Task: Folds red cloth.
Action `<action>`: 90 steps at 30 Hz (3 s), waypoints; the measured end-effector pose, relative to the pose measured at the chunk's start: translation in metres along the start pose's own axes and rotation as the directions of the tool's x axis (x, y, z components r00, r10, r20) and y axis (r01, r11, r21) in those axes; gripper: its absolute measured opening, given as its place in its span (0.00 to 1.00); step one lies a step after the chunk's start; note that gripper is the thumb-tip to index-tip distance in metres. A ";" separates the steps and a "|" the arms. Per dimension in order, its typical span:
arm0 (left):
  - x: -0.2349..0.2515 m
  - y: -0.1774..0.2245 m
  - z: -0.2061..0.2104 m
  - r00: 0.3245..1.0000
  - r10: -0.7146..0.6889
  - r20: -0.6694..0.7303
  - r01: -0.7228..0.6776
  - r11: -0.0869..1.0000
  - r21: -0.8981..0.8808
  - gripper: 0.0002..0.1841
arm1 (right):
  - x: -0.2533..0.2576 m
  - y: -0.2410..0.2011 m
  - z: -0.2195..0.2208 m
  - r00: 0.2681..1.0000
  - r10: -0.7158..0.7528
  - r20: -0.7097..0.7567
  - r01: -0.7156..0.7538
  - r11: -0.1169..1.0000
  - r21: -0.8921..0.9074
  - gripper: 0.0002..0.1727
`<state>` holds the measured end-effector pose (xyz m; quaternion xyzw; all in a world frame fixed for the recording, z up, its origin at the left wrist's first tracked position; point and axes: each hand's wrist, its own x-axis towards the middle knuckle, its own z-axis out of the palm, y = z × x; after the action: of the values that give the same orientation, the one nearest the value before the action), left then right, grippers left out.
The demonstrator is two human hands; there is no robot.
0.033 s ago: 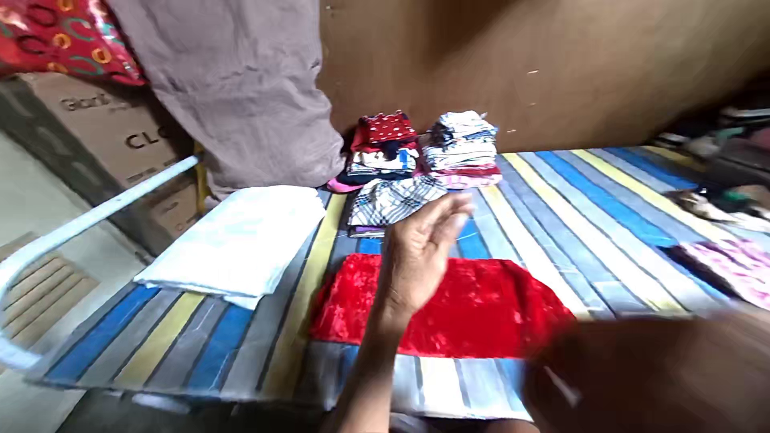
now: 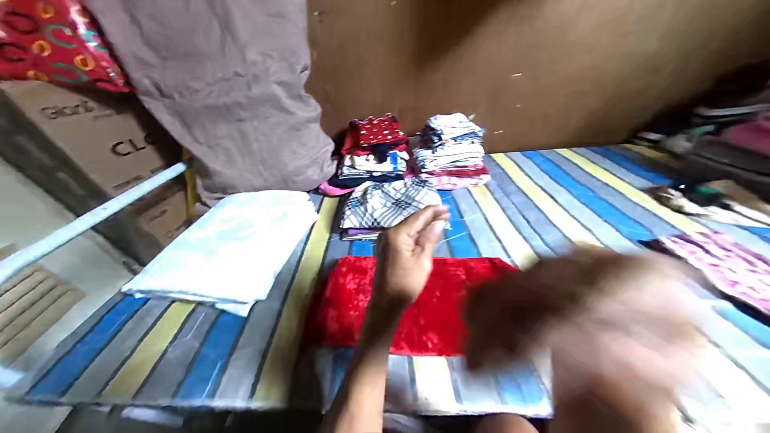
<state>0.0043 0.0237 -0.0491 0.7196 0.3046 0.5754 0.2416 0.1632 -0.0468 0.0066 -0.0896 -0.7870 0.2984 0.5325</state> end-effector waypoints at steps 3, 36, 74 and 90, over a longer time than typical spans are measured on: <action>-0.012 -0.035 0.023 0.997 -0.063 -0.044 0.074 0.952 0.297 0.08 | 0.002 0.065 0.003 0.942 0.209 -0.264 -0.320 0.801 -0.507 0.06; -0.049 -0.068 0.057 0.779 -0.524 0.344 0.019 0.569 0.822 0.34 | -0.069 0.112 -0.052 0.185 0.674 -0.715 -0.955 -0.048 -0.293 0.15; -0.038 -0.082 -0.017 0.660 -0.745 0.100 0.351 0.423 0.835 0.35 | -0.110 0.156 -0.040 0.612 0.686 -0.394 -0.563 0.027 -0.826 0.33; -0.083 -0.085 -0.087 0.678 -0.735 0.008 0.401 0.380 0.833 0.38 | -0.111 0.152 -0.043 0.626 0.684 -0.375 -0.573 0.076 -0.816 0.31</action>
<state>-0.1070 0.0231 -0.1458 0.6896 0.7009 0.1095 0.1455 0.2210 0.0413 -0.1556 -0.6683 -0.7226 0.0369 0.1727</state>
